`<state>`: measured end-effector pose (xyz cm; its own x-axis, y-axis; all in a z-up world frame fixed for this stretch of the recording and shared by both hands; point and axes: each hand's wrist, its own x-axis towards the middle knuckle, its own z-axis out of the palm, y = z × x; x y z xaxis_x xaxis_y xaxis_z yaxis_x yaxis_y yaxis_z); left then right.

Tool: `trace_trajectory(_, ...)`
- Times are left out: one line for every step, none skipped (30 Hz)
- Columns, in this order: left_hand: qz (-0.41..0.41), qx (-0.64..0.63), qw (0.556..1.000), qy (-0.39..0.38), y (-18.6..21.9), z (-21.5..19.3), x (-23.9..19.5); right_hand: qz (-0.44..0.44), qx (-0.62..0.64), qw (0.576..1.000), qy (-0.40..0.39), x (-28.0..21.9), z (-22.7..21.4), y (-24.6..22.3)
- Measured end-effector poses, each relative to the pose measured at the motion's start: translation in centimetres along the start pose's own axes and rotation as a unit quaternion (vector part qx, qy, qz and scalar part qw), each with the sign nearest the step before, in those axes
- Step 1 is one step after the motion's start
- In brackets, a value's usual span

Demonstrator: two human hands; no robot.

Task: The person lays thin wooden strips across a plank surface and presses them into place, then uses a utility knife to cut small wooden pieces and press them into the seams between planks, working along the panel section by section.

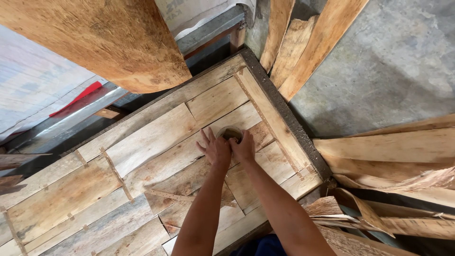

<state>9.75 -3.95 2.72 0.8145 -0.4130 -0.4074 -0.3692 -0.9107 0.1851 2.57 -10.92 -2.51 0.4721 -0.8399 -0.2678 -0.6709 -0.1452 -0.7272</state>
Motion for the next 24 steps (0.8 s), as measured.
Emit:
trace_trajectory(-0.002,0.000,1.000,0.000,-0.1,0.4,0.2,-0.001,-0.001,1.000,-0.002,0.5,0.7,1.1)
trace_trajectory(-0.005,-0.005,1.000,0.003,-0.1,0.8,0.3,-0.014,0.003,1.000,0.004,0.9,1.4,2.2)
trace_trajectory(-0.007,-0.009,1.000,0.007,-0.2,1.1,0.5,-0.026,0.008,1.000,0.011,1.4,2.0,3.3)
trace_trajectory(-0.008,-0.009,1.000,0.006,-0.2,1.3,0.5,-0.026,0.007,1.000,0.009,1.1,1.4,2.2)
trace_trajectory(-0.006,-0.006,1.000,0.015,-0.2,1.5,0.6,-0.001,-0.003,1.000,0.002,0.8,0.8,1.1)
trace_trajectory(-0.003,-0.004,1.000,0.023,-0.2,1.6,0.7,0.024,-0.014,1.000,-0.004,0.5,0.2,0.0)
trace_trajectory(-0.003,-0.003,1.000,0.023,0.0,1.1,0.4,0.024,-0.014,1.000,-0.005,0.5,0.1,-0.3)
trace_trajectory(-0.003,-0.002,1.000,0.016,0.1,0.5,0.2,0.041,-0.017,0.999,-0.009,0.5,0.1,-0.5)
trace_trajectory(-0.003,-0.003,1.000,0.009,0.4,0.0,-0.1,0.058,-0.022,0.998,-0.012,0.5,0.0,-0.8)
trace_trajectory(-0.002,-0.002,1.000,0.009,0.3,0.3,0.0,0.058,-0.021,0.998,-0.012,0.6,0.0,-0.7)
trace_trajectory(0.000,-0.006,1.000,0.007,0.3,0.6,0.2,0.066,-0.030,0.997,-0.016,0.7,0.0,-0.6)
trace_trajectory(0.003,-0.010,1.000,0.006,0.3,0.8,0.3,0.075,-0.039,0.996,-0.020,0.9,0.0,-0.6)
trace_trajectory(0.003,-0.010,1.000,0.005,0.2,1.1,0.4,0.075,-0.040,0.996,-0.020,1.1,0.1,-0.4)
trace_trajectory(0.008,-0.004,1.000,0.009,0.2,1.4,0.5,0.078,-0.045,0.996,-0.025,1.2,0.2,-0.1)
trace_trajectory(0.013,0.002,1.000,0.012,0.0,1.7,0.6,0.081,-0.050,0.995,-0.030,1.3,0.4,0.1)
trace_trajectory(0.012,0.003,1.000,0.012,0.0,1.6,0.6,0.082,-0.050,0.995,-0.031,1.2,0.3,-0.2)
trace_trajectory(0.012,0.009,1.000,0.005,0.1,1.4,0.5,0.082,-0.040,0.995,-0.028,1.1,0.1,-0.5)
trace_trajectory(0.012,0.016,1.000,-0.001,0.2,1.3,0.5,0.083,-0.031,0.996,-0.025,1.0,-0.1,-0.8)
trace_trajectory(0.012,0.015,1.000,-0.001,0.2,1.2,0.5,0.082,-0.031,0.996,-0.026,1.2,0.2,-0.4)
trace_trajectory(0.009,0.015,1.000,-0.005,0.3,1.1,0.4,0.080,-0.034,0.996,-0.024,1.4,0.5,0.0)
trace_trajectory(0.007,0.014,1.000,-0.010,0.3,1.0,0.3,0.080,-0.036,0.996,-0.023,1.6,0.7,0.4)
trace_trajectory(0.007,0.014,1.000,-0.011,0.3,1.1,0.4,0.080,-0.036,0.996,-0.023,1.7,0.8,0.4)
trace_trajectory(0.011,0.013,1.000,-0.007,0.3,1.1,0.4,0.079,-0.036,0.996,-0.022,1.8,0.9,0.5)
trace_trajectory(0.014,0.013,1.000,-0.003,0.3,1.2,0.5,0.079,-0.035,0.996,-0.021,1.8,1.0,0.6)
